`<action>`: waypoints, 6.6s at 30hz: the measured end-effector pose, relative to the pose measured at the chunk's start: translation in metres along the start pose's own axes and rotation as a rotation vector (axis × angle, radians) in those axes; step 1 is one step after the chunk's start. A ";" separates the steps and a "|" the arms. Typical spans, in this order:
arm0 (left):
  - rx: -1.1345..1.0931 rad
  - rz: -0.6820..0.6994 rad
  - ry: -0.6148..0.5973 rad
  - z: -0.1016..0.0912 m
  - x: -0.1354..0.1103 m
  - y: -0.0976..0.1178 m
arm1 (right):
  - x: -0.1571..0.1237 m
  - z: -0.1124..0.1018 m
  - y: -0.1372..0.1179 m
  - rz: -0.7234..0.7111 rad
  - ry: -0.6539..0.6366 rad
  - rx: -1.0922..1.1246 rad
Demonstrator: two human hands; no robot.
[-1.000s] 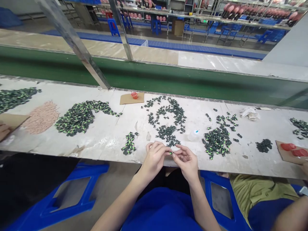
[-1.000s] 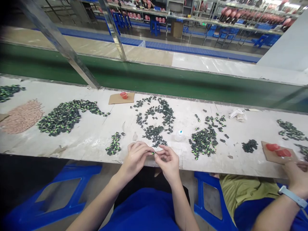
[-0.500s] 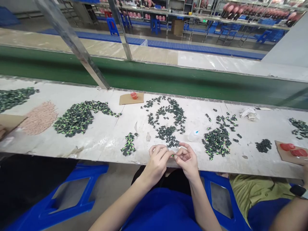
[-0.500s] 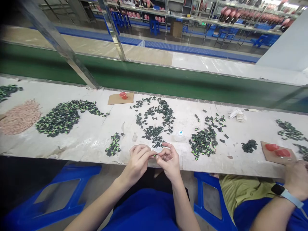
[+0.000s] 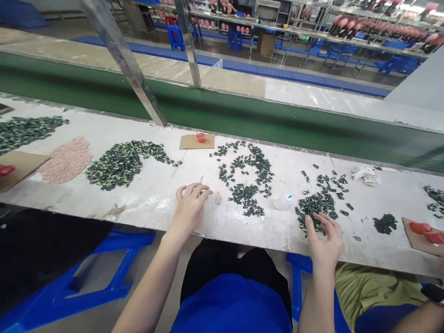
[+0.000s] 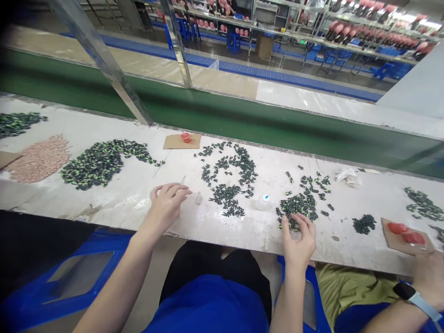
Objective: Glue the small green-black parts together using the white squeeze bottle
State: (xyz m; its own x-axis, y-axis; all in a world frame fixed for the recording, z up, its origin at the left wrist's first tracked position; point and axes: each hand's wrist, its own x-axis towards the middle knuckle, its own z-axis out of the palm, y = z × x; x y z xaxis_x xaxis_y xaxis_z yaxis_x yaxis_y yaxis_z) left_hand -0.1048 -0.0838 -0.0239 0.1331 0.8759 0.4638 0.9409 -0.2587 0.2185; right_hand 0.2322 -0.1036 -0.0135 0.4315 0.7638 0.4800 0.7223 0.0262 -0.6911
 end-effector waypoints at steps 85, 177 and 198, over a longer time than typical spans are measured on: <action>-0.676 -0.036 -0.143 0.027 -0.026 0.057 | -0.055 0.053 -0.049 0.355 -0.263 0.560; -0.431 0.273 -0.170 -0.012 -0.022 0.103 | -0.064 0.043 -0.059 0.407 -0.668 0.825; 0.048 -0.330 -0.235 -0.019 0.000 -0.019 | 0.001 0.029 -0.004 -0.313 -0.211 -0.102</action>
State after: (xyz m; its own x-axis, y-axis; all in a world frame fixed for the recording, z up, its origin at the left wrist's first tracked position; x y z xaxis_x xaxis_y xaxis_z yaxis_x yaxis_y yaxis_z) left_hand -0.1287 -0.0869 -0.0119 -0.1161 0.9793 0.1656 0.9578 0.0663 0.2796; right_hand 0.2141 -0.0847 -0.0256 0.0685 0.8450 0.5304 0.8562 0.2230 -0.4659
